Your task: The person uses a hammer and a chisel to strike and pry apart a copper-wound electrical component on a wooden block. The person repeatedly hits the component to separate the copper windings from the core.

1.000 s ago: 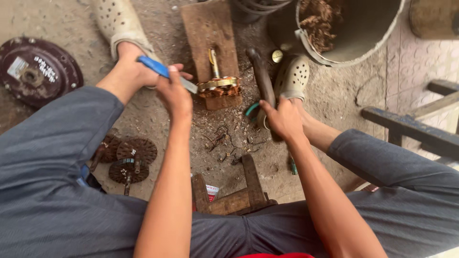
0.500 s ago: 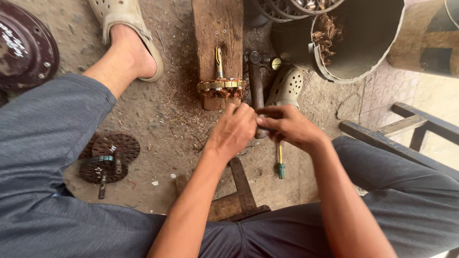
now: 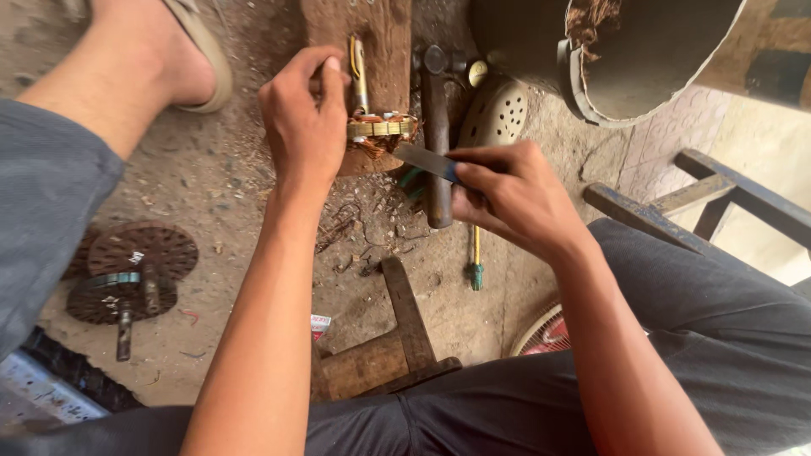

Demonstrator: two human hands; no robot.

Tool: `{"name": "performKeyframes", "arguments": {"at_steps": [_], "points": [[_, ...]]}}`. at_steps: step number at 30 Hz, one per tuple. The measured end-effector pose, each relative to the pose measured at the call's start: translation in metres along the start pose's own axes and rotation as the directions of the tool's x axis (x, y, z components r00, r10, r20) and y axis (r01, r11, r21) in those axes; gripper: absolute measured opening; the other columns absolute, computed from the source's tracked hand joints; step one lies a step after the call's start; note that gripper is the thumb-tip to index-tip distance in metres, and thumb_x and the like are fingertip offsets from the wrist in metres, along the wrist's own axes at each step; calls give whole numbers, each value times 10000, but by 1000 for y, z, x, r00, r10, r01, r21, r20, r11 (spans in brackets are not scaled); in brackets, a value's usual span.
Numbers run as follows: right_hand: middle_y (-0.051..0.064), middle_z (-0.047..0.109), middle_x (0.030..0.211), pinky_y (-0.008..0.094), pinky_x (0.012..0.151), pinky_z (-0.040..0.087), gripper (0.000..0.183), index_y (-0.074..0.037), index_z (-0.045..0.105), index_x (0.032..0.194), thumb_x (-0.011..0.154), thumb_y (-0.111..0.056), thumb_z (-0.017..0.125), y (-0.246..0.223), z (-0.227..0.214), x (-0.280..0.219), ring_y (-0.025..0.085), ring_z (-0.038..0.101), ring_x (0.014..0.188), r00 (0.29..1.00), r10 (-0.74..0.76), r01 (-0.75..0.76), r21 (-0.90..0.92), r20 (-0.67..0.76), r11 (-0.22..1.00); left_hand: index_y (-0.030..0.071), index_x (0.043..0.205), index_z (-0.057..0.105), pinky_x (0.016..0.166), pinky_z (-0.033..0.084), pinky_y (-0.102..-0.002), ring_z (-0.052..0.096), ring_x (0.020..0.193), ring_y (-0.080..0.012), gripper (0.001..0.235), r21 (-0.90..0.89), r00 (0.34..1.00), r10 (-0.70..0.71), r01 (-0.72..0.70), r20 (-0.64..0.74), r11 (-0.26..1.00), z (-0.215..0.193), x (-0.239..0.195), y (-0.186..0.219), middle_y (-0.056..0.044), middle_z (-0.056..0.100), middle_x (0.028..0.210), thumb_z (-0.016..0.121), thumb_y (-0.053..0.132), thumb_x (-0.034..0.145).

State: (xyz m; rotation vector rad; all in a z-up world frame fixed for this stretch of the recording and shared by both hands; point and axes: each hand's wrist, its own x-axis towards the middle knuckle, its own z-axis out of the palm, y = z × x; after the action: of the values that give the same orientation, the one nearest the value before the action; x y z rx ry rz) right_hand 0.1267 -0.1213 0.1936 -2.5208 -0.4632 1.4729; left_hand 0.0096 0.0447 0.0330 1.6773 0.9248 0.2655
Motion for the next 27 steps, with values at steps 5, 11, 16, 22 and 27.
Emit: {"name": "performKeyframes", "arguments": {"at_steps": [5, 11, 16, 22, 27], "points": [[120, 781, 831, 346, 512, 475, 315, -117, 737, 1234, 958, -225, 628, -8, 9, 27, 138, 580, 521, 942, 334, -334, 81, 21, 939, 102, 1095, 770, 660, 623, -340, 759, 775, -145, 169, 88, 999, -29, 26, 33, 996, 48, -1, -14, -60, 793, 931, 628, 175, 1041], [164, 778, 1013, 385, 747, 586, 255, -57, 791, 1125, 919, -117, 653, -12, 15, 56, 206, 773, 777, 982, -117, 113, -35, -146, 993, 89, 1050, 751, 400, 523, -302, 683, 488, -140, 155, 327, 989, -140, 117, 46, 938, 66, -2, -26, -69, 756, 713, 623, 173, 1022], [221, 731, 755, 439, 662, 580, 197, -57, 817, 931, 862, -39, 633, -15, 14, 63, 331, 711, 618, 948, -304, 253, -356, -95, 900, 105, 1010, 749, 438, 547, -279, 712, 526, -123, 127, 353, 1000, 15, -7, -20, 936, 62, 3, -26, -51, 750, 708, 626, 135, 1025], [107, 560, 537, 373, 372, 422, 259, -58, 616, 638, 888, 7, 594, -21, 11, 73, 183, 540, 429, 876, -421, 453, -701, 236, 550, 91, 962, 741, 488, 538, -380, 736, 558, -223, 166, 355, 997, 72, -70, 10, 932, 55, 1, -28, -84, 737, 668, 599, 118, 1044], [118, 624, 606, 407, 382, 400, 176, -35, 687, 941, 1041, -154, 602, -15, 12, 54, 217, 567, 420, 905, -403, 415, -507, 139, 756, 108, 1010, 756, 560, 570, -366, 743, 644, -230, 129, 332, 975, 211, -180, -62, 926, 56, 0, -30, -91, 747, 747, 638, 159, 1013]]}}
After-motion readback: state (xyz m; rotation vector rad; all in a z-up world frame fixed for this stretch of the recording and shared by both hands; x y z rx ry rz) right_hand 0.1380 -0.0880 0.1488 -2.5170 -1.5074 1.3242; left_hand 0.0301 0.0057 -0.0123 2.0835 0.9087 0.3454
